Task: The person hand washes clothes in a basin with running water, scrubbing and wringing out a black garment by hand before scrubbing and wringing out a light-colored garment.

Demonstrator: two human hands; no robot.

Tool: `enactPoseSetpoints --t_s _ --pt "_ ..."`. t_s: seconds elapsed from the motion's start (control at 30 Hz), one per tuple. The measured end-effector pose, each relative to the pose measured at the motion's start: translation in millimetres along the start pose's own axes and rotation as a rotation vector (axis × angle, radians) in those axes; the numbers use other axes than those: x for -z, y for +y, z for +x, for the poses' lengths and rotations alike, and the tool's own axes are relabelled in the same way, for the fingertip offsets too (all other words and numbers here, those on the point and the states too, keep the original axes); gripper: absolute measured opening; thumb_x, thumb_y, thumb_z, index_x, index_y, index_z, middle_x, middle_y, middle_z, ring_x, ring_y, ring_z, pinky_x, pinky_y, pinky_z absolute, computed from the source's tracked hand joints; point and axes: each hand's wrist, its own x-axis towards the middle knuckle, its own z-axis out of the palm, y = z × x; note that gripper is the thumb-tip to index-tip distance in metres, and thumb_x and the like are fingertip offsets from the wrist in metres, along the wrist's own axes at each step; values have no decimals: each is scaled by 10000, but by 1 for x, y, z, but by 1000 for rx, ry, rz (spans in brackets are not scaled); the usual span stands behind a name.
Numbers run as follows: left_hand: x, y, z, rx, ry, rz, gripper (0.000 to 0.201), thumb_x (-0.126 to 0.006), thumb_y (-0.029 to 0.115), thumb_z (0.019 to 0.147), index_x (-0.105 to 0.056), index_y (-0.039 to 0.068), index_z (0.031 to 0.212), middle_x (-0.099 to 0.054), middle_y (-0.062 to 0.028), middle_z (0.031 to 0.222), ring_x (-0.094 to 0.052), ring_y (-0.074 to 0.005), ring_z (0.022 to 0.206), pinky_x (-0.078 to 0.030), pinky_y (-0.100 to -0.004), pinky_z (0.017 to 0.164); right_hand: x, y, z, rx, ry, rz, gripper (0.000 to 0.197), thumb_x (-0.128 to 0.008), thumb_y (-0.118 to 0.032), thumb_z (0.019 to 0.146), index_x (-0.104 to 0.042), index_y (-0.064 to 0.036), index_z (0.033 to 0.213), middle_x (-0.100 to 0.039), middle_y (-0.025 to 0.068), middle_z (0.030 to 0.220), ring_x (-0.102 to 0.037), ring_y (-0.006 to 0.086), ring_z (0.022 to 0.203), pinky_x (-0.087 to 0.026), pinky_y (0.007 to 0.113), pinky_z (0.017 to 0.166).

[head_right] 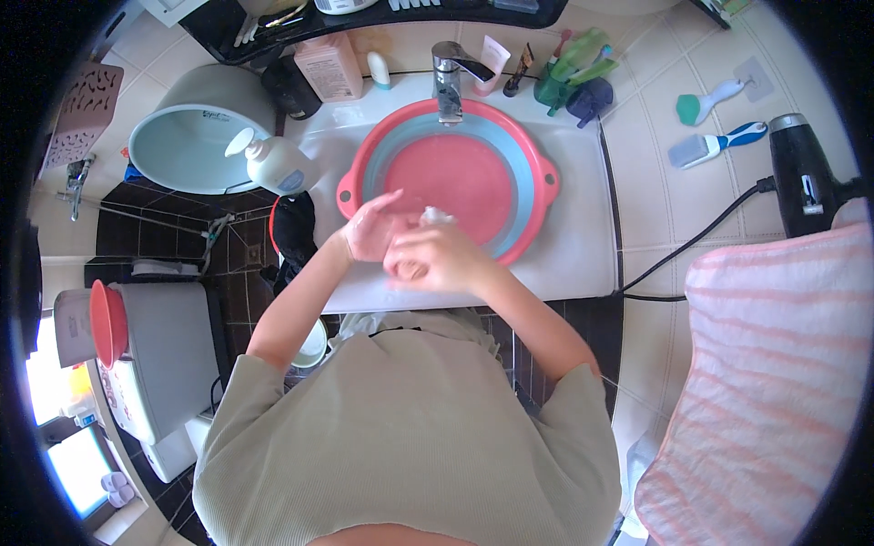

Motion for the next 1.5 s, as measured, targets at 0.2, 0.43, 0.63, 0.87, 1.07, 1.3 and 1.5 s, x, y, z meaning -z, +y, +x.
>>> enactPoseSetpoints --t_s 0.2,0.43,0.63,0.87,1.07,1.3,1.5 --pt "-3 2 46 49 370 260 429 -604 376 814 -537 3 1015 -584 -44 693 -570 -143 600 -478 -278 571 -34 -1 11 125 -638 -307 335 -646 -339 677 -465 -95 536 -504 54 530 -562 248 598 -418 376 567" --pt "-20 -6 41 -84 87 65 366 -548 96 821 -476 85 1180 -564 -51 793 -566 -146 704 -488 -282 620 -17 19 5 463 -295 -411 227 -640 -348 711 -577 -146 628 -537 26 592 -553 176 606 -400 340 526" --pt "-51 -22 41 -721 129 -190 268 -433 -75 766 -520 45 989 -540 -87 959 -539 -256 1045 -463 -355 837 -4 11 19 540 595 -103 122 -684 -111 708 -566 -95 683 -498 22 616 -536 189 578 -442 305 536" --pt "-98 -16 53 -1737 508 1206 179 -455 -118 490 -485 56 516 -543 -41 548 -554 -206 546 -454 -293 583 -15 12 19 -184 1262 1209 355 -528 -252 873 -395 -119 573 -418 5 545 -406 106 489 -341 252 477" --pt "-83 -23 66 -1670 183 2128 109 -562 156 462 -542 116 561 -534 -4 605 -549 -179 615 -434 -302 498 1 60 -9 -826 758 1604 447 -483 -311 898 -310 -185 505 -314 -50 480 -361 72 462 -364 257 529" --pt "-47 -74 88 -1441 -471 2474 142 -528 269 491 -472 138 491 -442 43 547 -500 -146 607 -399 -278 532 19 57 -13 -1225 -121 1305 436 -493 -318 871 -295 -176 509 -275 -60 446 -296 73 408 -411 269 608" --pt "-14 -84 119 -1052 -846 2913 157 -564 286 453 -610 147 511 -535 42 522 -522 -169 587 -386 -323 525 3 81 -15 -1339 -113 987 390 -454 -301 857 -302 -161 526 -260 -48 451 -246 88 389 -301 266 479"
